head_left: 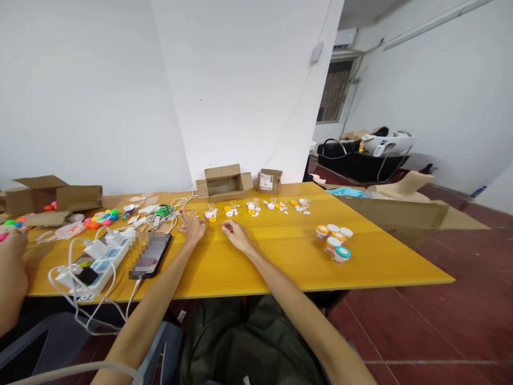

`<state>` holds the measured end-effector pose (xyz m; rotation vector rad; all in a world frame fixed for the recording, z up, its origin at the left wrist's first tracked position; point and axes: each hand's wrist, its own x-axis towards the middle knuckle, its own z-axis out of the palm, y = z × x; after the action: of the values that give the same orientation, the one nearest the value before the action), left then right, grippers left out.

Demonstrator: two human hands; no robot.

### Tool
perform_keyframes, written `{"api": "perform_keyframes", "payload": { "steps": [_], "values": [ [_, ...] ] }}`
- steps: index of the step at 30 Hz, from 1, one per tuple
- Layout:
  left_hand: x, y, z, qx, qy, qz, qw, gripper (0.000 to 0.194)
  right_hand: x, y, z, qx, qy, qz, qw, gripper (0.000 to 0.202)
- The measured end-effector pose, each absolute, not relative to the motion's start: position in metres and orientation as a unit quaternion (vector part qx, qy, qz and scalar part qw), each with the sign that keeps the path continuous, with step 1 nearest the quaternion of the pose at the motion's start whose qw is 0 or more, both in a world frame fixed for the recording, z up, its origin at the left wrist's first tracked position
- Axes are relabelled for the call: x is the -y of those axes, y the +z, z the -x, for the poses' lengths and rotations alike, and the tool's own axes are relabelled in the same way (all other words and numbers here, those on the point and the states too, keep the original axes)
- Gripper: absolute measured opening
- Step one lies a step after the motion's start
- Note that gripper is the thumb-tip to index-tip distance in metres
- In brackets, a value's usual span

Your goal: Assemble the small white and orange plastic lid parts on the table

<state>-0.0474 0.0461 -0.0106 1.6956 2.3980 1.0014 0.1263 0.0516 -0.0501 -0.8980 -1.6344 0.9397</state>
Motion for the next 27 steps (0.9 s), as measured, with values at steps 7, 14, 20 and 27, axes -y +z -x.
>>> {"api": "perform_keyframes", "payload": {
  "steps": [7, 14, 20, 27],
  "values": [
    [-0.054, -0.012, 0.050, -0.765, 0.321, -0.558, -0.001, 0.063, -0.049, -0.048, -0.127, 0.671, 0.396, 0.377, 0.501, 0.008],
    [-0.060, -0.017, 0.059, -0.751, 0.335, -0.569, -0.030, 0.065, -0.051, -0.050, -0.128, 0.680, 0.388, 0.375, 0.496, 0.009],
    [-0.062, -0.020, 0.072, -0.732, 0.341, -0.588, -0.053, 0.073, -0.053, -0.052, -0.128, 0.687, 0.388, 0.370, 0.490, 0.011],
    [-0.065, -0.023, 0.080, -0.715, 0.346, -0.604, -0.065, 0.056, -0.050, -0.046, -0.129, 0.690, 0.383, 0.378, 0.485, 0.009]
  ]
}}
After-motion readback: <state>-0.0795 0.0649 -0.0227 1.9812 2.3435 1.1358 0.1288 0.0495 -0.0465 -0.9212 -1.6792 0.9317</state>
